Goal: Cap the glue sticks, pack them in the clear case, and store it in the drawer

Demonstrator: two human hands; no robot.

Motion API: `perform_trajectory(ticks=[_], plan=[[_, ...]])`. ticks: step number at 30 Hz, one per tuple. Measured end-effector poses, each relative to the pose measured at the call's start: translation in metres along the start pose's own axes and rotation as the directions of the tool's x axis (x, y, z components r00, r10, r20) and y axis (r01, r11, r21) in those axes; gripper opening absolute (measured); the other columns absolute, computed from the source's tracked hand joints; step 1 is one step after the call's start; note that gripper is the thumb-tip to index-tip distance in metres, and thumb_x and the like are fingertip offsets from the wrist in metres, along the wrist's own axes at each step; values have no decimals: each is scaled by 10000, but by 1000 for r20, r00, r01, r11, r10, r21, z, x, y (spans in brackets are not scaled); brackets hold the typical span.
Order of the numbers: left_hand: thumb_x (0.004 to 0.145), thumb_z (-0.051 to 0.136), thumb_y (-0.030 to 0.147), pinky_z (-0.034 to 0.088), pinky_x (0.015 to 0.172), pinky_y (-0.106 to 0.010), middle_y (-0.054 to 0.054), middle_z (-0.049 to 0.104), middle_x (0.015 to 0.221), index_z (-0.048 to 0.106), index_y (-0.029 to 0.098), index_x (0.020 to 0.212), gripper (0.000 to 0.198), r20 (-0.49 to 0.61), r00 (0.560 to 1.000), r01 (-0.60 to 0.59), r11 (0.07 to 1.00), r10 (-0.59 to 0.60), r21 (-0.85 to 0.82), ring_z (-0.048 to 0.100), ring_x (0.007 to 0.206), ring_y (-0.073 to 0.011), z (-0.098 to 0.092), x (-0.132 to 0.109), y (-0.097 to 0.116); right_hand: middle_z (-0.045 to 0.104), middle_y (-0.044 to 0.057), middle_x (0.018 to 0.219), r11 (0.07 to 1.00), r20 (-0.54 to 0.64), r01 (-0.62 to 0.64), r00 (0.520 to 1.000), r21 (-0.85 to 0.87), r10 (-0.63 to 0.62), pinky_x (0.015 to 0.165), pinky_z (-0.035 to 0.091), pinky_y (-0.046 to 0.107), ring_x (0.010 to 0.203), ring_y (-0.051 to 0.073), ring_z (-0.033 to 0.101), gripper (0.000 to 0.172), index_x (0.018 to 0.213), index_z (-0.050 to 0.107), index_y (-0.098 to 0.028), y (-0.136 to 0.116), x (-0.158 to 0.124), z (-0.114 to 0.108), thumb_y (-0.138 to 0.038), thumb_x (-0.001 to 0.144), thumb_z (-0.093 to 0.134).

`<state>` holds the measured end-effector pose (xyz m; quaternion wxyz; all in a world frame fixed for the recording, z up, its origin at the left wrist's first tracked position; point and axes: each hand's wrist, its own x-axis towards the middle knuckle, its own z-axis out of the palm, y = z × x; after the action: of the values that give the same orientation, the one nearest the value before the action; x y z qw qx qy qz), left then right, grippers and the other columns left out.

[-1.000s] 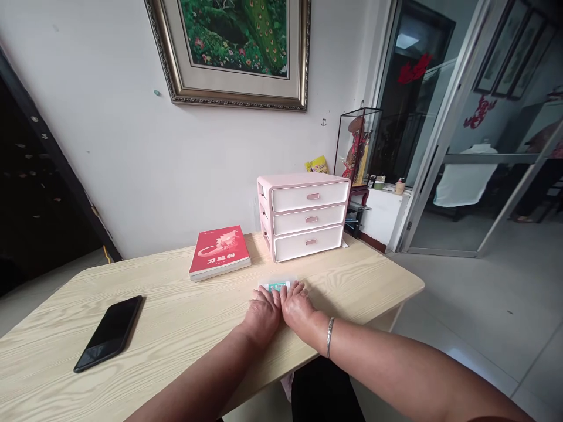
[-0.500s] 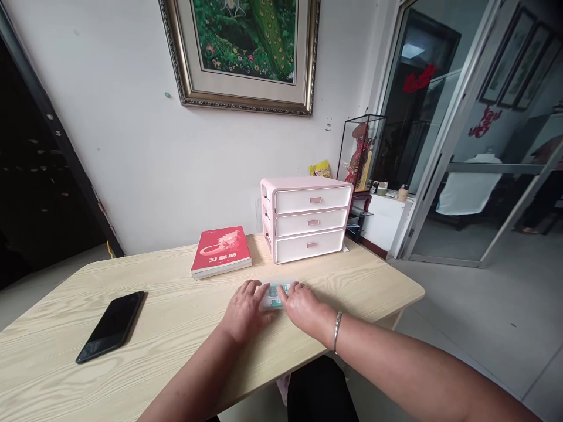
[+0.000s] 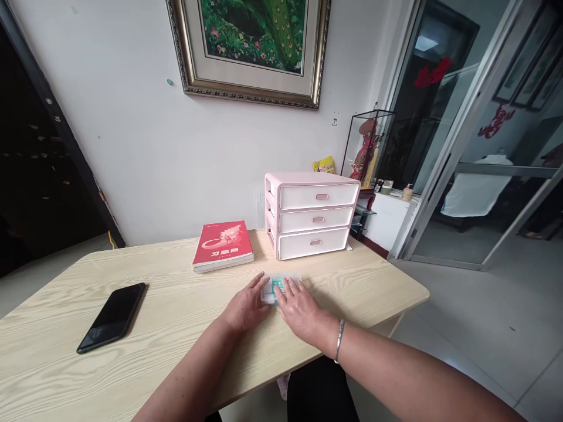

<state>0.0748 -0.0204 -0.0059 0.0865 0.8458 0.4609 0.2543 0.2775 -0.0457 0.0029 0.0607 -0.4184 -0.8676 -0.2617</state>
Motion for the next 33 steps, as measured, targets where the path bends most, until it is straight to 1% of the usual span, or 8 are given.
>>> perform_trajectory(ticks=[7, 13, 16, 20, 24, 28, 30, 33], plan=[[869, 572, 271, 484, 1050, -361, -126, 242, 1619, 367, 194, 1503, 671, 76, 997, 14, 999, -11, -42, 557, 1291, -257, -1, -4, -3, 581, 391, 1219, 988, 14, 59, 998, -142, -57, 862, 523, 613, 1100, 437, 632, 495, 1315, 501, 66, -33, 24, 22, -179, 888, 558], [876, 543, 230, 395, 1147, -355, -81, 434, 1535, 439, 193, 1461, 595, 58, 997, -51, 997, 54, -52, 318, 1459, -224, 3, -1, -7, 639, 374, 1126, 985, 66, 47, 997, -165, -37, 751, 560, 579, 981, 426, 680, 427, 1271, 512, 74, -34, 31, -5, -130, 896, 501], [880, 528, 211, 399, 1146, -344, -80, 455, 1521, 445, 199, 1454, 580, 30, 999, -40, 996, 42, -82, 326, 1456, -206, 5, -2, -7, 649, 390, 1060, 978, 98, 96, 992, -187, -78, 686, 557, 538, 919, 421, 691, 412, 1256, 499, 97, -30, 33, -17, -131, 916, 453], [867, 581, 266, 420, 1126, -382, -131, 447, 1514, 468, 178, 1430, 581, -33, 999, -17, 994, 14, -106, 402, 1415, -252, 5, -4, -3, 648, 378, 1060, 963, 111, 152, 985, -222, -130, 721, 533, 513, 934, 400, 686, 426, 1276, 482, 82, -23, 31, -23, -172, 937, 435], [842, 628, 352, 442, 1084, -436, -181, 507, 1429, 576, 156, 1316, 516, -122, 992, 12, 989, -31, -147, 512, 1308, -305, 2, 0, 5, 674, 293, 974, 975, 32, 166, 986, -147, -163, 709, 508, 433, 907, 343, 672, 353, 1219, 529, 29, -7, 27, -26, -164, 929, 473], [894, 543, 336, 470, 1018, -387, -120, 611, 1260, 653, 213, 1170, 321, -175, 983, 13, 975, -53, -224, 608, 1158, -251, -5, 8, 11, 655, 140, 848, 989, -74, 134, 989, 55, -130, 729, 483, 384, 811, 258, 629, 199, 1095, 583, -75, 14, 20, -37, -116, 927, 485], [910, 518, 357, 490, 951, -350, -88, 655, 1148, 673, 230, 1100, 276, -189, 979, 18, 961, -73, -277, 649, 1038, -222, -8, 12, 11, 654, 112, 905, 979, -207, 71, 978, 192, -31, 801, 472, 373, 866, 236, 608, 181, 1091, 581, -120, 22, 12, -45, -121, 949, 468], [922, 494, 447, 502, 837, -318, -56, 686, 932, 689, 215, 948, 304, -208, 967, 64, 929, -148, -365, 655, 882, -208, -9, 21, 8, 655, 95, 971, 926, -380, -21, 908, 376, 175, 860, 449, 367, 912, 222, 581, 182, 1060, 590, -157, 27, -5, -55, -148, 979, 428]])
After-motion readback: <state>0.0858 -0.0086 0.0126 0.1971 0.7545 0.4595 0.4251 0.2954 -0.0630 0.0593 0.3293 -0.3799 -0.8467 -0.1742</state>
